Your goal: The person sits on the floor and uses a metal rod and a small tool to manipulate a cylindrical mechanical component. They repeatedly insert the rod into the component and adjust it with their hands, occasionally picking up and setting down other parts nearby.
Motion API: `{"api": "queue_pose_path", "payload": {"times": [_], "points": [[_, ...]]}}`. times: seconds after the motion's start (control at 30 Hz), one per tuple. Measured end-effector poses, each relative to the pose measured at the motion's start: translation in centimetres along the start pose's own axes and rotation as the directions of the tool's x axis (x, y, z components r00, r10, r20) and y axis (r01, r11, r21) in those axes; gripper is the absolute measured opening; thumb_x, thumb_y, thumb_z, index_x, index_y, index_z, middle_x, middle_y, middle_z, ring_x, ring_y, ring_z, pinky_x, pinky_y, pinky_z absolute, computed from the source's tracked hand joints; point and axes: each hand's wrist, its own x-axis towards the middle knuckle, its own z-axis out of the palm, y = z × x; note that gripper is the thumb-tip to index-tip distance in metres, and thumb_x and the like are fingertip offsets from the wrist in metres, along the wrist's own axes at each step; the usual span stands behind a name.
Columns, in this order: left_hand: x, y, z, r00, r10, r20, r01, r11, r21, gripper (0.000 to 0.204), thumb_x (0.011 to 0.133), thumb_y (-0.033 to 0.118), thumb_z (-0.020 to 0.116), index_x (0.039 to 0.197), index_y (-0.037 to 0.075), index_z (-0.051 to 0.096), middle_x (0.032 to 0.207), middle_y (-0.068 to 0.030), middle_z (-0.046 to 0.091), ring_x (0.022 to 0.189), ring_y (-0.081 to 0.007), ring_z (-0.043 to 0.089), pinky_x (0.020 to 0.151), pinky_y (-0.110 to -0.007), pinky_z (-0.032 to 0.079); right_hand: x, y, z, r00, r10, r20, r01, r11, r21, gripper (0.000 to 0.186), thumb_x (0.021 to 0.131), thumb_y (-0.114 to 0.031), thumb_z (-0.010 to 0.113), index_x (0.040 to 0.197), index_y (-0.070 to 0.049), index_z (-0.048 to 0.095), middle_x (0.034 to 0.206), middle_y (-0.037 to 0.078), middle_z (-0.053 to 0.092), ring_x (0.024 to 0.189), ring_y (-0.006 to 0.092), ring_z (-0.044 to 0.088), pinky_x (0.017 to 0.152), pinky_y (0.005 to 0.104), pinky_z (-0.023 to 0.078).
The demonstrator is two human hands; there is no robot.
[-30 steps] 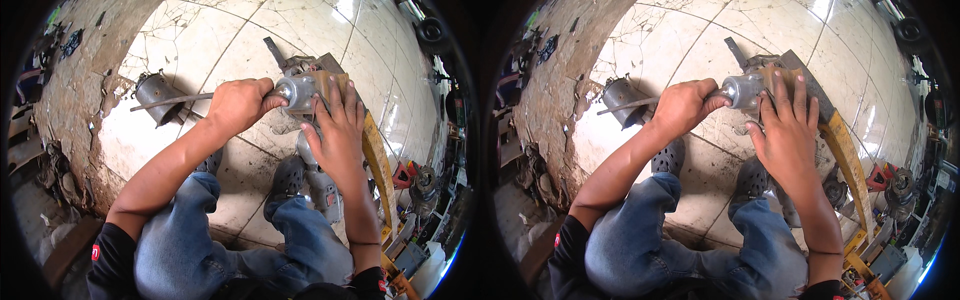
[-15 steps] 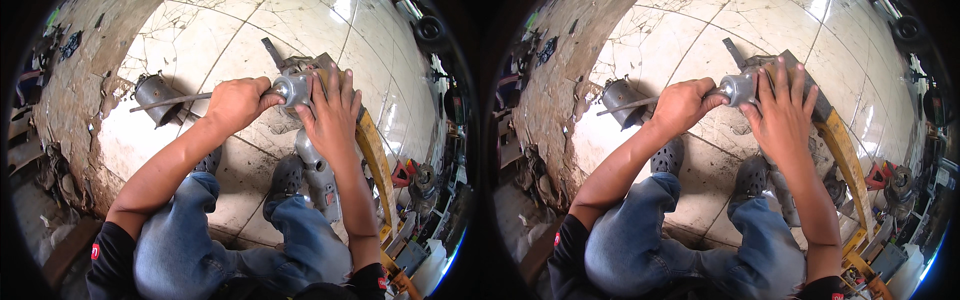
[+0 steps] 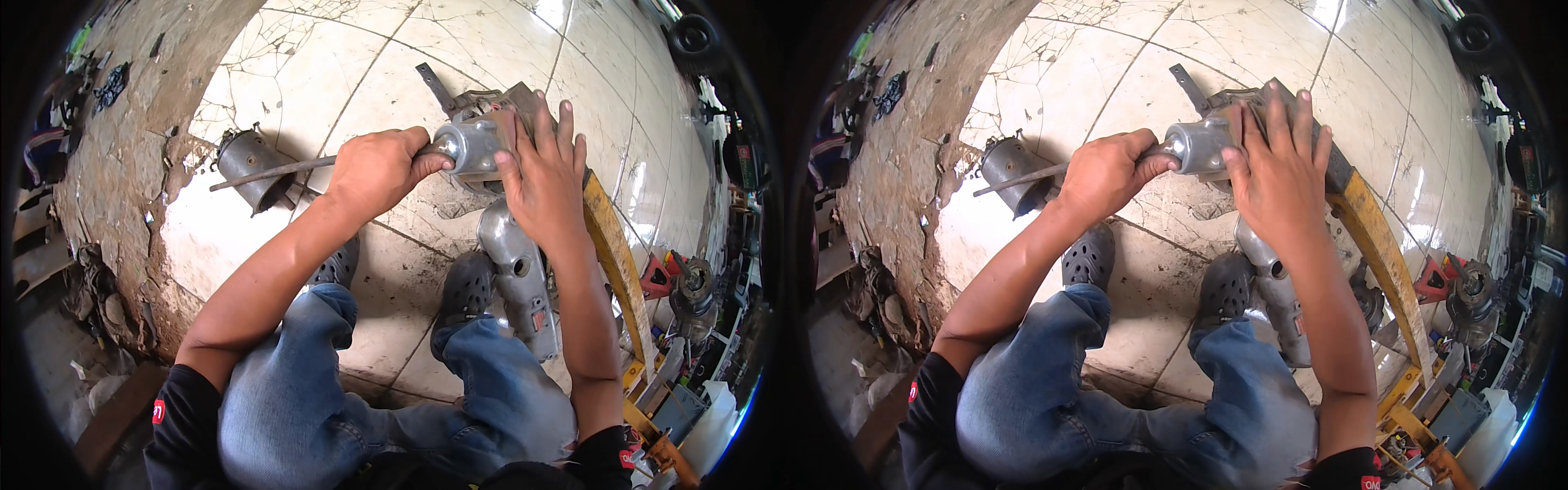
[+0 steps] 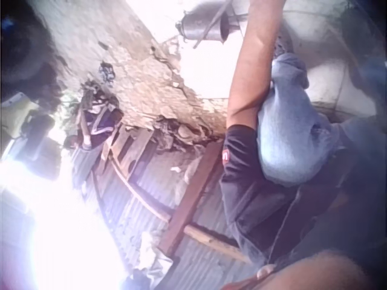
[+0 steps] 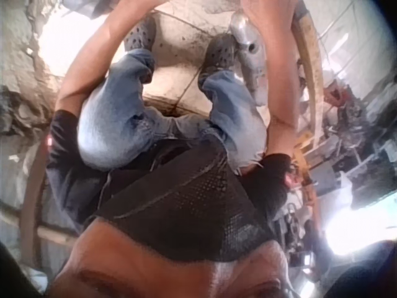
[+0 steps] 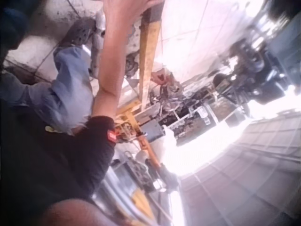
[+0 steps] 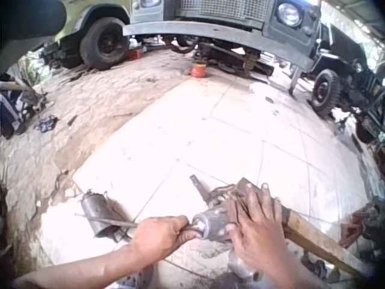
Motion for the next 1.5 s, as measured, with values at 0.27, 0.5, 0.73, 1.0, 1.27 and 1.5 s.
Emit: {"api": "queue_pose_path", "payload": {"times": [0.27, 0.5, 0.73, 1.0, 1.27, 1.5], "points": [[-0.1, -0.3, 0.2, 1.0, -0.004, -0.011, 0.004, 1.0, 0.016, 0.047, 0.088, 0.054, 0.062, 0.091, 0.008, 0.063, 0.072, -0.0151, 0.064, 0.075, -0.0375, 0.064, 0.065, -0.045, 0.05, -3.0, 0.2, -2.1, 0.999, -0.014, -0.042, 0.022, 0.982, 0.187, 0.045, 0.097, -0.029, 0.056, 0.135, -0.006, 0.057, 0.144, 0.017, 0.045, 0.13, 0.0414, 0.042, 0.105, 0.0544, 0.034], [-0.2, -0.2, 0.2, 1.0, 0.004, -0.024, -0.003, 0.999, 0.041, 0.049, 0.088, 0.058, 0.059, 0.09, 0.009, 0.063, 0.072, -0.0132, 0.066, 0.074, -0.036, 0.065, 0.064, -0.044, 0.051, -3.8, -1.8, -2.7, 0.995, 0.091, -0.028, -0.066, 0.869, 0.49, 0.04, 0.092, -0.02, 0.064, 0.129, -0.007, 0.062, 0.099, 0.011, 0.062, 0.075, 0.0293, 0.066, 0.06, 0.0379, 0.053], [-0.1, -0.1, 0.1, 0.999, -0.026, 0.019, 0.026, 0.999, 0.045, 0.052, 0.088, 0.059, 0.056, 0.088, 0.008, 0.062, 0.075, -0.0143, 0.066, 0.075, -0.0378, 0.065, 0.064, -0.046, 0.051, -2.5, -3.3, -2.0, 0.997, 0.041, 0.064, -0.062, 0.927, 0.369, 0.04, 0.088, -0.014, 0.06, 0.128, -0.009, 0.063, 0.067, 0.013, 0.066, 0.057, 0.0314, 0.065, 0.054, 0.0423, 0.052], [0.0, -0.2, 0.2, 0.998, -0.037, 0.041, 0.036, 0.999, 0.04, 0.052, 0.089, 0.058, 0.058, 0.093, 0.007, 0.063, 0.076, -0.0161, 0.066, 0.077, -0.0391, 0.065, 0.065, -0.047, 0.05, -2.6, -2.4, -2.1, 0.98, 0.178, 0.087, -0.197, 0.845, 0.497, 0.047, 0.088, -0.016, 0.061, 0.133, -0.004, 0.057, 0.076, 0.016, 0.069, 0.063, 0.0336, 0.067, 0.056, 0.0426, 0.054], [-0.3, -0.4, 0.2, 1.0, 0.01, -0.004, -0.01, 1.0, -0.01, 0.048, 0.089, 0.055, 0.061, 0.091, 0.007, 0.064, 0.072, -0.016, 0.065, 0.072, -0.0388, 0.064, 0.063, -0.046, 0.048, -2.4, -3.5, -0.2, 0.983, 0.168, 0.071, -0.17, 0.701, 0.692, 0.052, 0.09, -0.014, 0.055, 0.14, -0.002, 0.048, 0.081, 0.023, 0.067, 0.071, 0.0417, 0.067, 0.066, 0.0482, 0.054], [0.1, -0.7, 0.4, 0.999, 0.028, -0.026, -0.028, 1.0, 0.004, 0.047, 0.09, 0.055, 0.06, 0.09, 0.008, 0.064, 0.07, -0.0164, 0.063, 0.071, -0.039, 0.063, 0.061, -0.047, 0.048, -1.8, -4.2, -1.5, 0.942, 0.114, 0.314, -0.28, 0.782, 0.556, 0.054, 0.094, -0.016, 0.05, 0.145, -0.004, 0.038, 0.075, 0.025, 0.065, 0.071, 0.0449, 0.065, 0.065, 0.0511, 0.052]]}}
